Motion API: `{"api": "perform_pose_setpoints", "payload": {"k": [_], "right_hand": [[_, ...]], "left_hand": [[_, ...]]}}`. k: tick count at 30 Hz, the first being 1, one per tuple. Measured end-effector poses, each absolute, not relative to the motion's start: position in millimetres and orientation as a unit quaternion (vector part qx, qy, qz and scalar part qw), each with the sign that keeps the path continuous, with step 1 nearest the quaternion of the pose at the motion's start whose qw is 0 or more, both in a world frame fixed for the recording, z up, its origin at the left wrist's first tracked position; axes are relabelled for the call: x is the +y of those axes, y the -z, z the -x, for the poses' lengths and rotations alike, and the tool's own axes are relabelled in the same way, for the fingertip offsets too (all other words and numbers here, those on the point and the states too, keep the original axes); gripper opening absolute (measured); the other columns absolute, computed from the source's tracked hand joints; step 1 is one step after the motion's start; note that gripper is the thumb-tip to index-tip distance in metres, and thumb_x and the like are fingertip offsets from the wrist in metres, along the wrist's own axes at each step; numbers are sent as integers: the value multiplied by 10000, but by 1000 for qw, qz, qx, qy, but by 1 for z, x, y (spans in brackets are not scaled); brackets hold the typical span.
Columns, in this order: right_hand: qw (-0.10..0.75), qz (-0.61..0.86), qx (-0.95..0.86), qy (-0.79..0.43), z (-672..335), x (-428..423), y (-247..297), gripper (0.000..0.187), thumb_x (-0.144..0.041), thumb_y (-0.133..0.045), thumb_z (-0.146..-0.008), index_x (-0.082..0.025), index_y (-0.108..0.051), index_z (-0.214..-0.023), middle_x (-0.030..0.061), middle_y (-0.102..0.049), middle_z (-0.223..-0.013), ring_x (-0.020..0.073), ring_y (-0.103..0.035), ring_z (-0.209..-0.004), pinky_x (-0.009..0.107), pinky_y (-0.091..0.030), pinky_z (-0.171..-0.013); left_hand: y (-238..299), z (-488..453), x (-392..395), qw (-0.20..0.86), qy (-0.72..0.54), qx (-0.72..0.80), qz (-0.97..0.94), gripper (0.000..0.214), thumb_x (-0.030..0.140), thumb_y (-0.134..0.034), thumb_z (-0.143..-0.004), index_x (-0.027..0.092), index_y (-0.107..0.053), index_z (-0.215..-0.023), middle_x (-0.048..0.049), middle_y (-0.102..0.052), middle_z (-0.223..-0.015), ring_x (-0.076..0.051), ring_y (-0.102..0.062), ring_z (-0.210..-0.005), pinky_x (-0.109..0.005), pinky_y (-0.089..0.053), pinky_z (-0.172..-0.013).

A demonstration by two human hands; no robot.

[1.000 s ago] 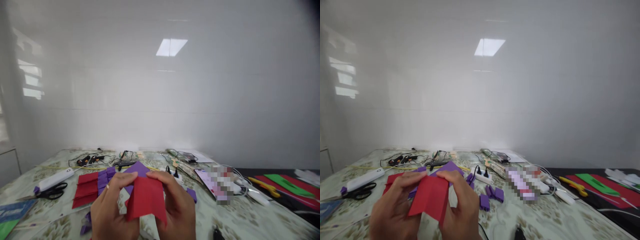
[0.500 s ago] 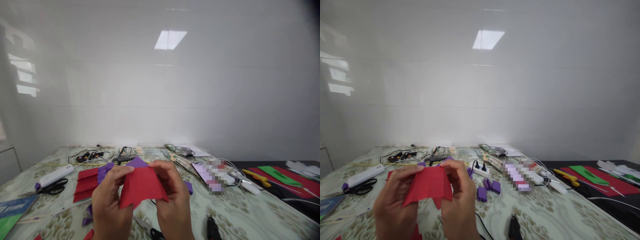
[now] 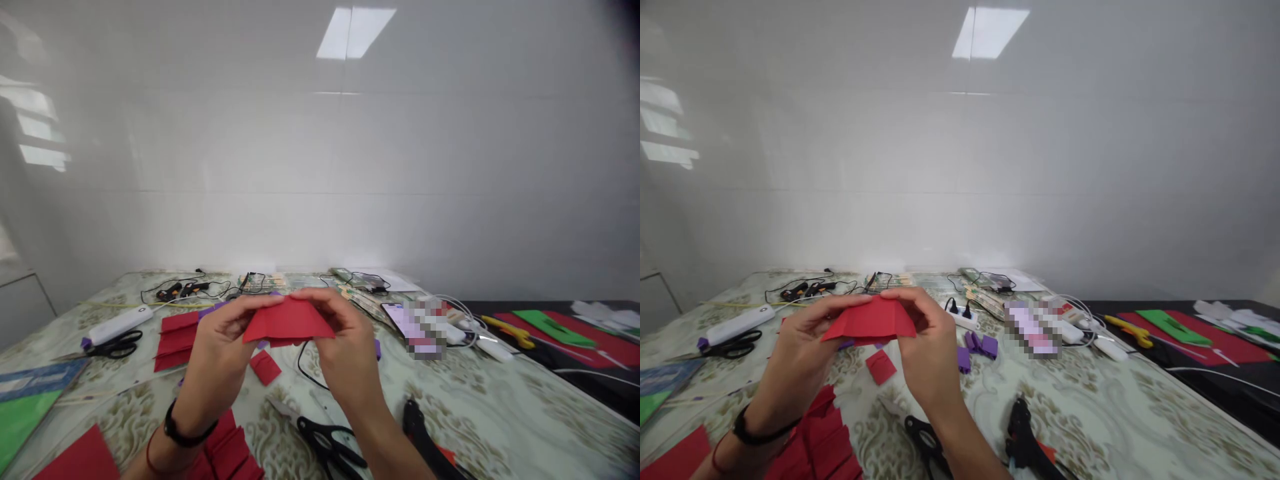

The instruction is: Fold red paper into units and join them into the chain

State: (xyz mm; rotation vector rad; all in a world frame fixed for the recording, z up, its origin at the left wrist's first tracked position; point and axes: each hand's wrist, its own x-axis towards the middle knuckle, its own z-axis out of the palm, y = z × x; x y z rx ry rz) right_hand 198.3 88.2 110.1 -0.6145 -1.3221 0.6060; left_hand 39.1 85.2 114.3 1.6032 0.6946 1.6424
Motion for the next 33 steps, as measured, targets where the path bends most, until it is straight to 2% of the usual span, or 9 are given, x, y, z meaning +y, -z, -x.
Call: {"api": "perform_pose_setpoints", "payload": {"k": [4,8,10,14,16,20,25,30,33], "right_hand": [[683,251,-628,-277,-209,93,-113,382,-45,-638,-790,-306,-809,-1010,-6,-831,-1034,199,-786,-968,332,-649,-860],[657,239,-656,-285,-219,95,-116,344,-101,-681,-863,-326,-808,-1089,0,-814,-1152,208,-769,-1085,368,-639,-966],[629,227,-678,-305,-224,95,-116,323,-153,-698,-896,-318,-788,-1159,21,-792,-1231,221,-755,-1141,394,-629,-1005],[547,215,-727,-355,-238,94,-115,586,-125,-601,-912,-352,-616,-1452,50,-706,-1408,249,-690,-1278,465,-589,-1074],[538,213,-729,-365,-245,93,-115,625,-144,-545,-919,-383,-576,-1496,36,-708,-1399,254,-671,-1303,497,-559,-1106],[529,260,-740,-323,-245,88,-120,375,-315,-523,-1020,-342,-729,-1332,51,-768,-1272,260,-720,-1193,471,-603,-1028],[561,311,-699,-315,-227,79,-128,194,-387,-740,-922,-243,-821,-1023,48,-817,-944,193,-778,-794,282,-671,-642],[570,326,-707,-263,-224,77,-128,110,-303,-756,-905,-253,-833,-965,27,-825,-901,185,-772,-785,294,-656,-693],[568,333,-711,-246,-226,75,-128,97,-289,-765,-907,-282,-836,-973,12,-829,-919,188,-775,-822,304,-639,-738]], "left_hand": [[-117,-26,86,373,-597,235,-670,330,132,-753,-848,320,-851,-1101,-52,-813,-1216,-237,-771,-1140,-337,-633,-992],[-122,-17,81,369,-557,195,-718,356,367,-642,-935,289,-809,-1240,-110,-741,-1357,-348,-653,-1329,-521,-530,-1141],[-123,-17,80,310,-579,234,-717,309,378,-610,-968,303,-832,-1169,-99,-774,-1287,-339,-668,-1298,-529,-529,-1133],[-121,-24,80,130,-606,330,-713,138,238,-742,-908,313,-834,-978,-47,-829,-1005,-273,-735,-1112,-453,-584,-1031],[-119,-27,79,78,-600,333,-723,117,199,-734,-907,290,-799,-940,-39,-814,-948,-251,-749,-1023,-422,-607,-967],[-115,-31,77,87,-619,333,-706,131,165,-736,-894,254,-693,-978,-27,-771,-962,-208,-767,-922,-326,-656,-835],[-118,-33,73,143,-617,336,-697,363,186,-789,-863,258,-693,-1206,-47,-802,-1076,-218,-795,-1011,-310,-674,-905],[-127,-31,70,230,-592,337,-695,117,265,-744,-929,228,-817,-1012,-55,-844,-939,-213,-827,-822,-277,-702,-739],[-130,-29,69,251,-598,327,-687,94,239,-754,-917,248,-842,-948,-37,-854,-902,-208,-832,-801,-266,-702,-731]]}}
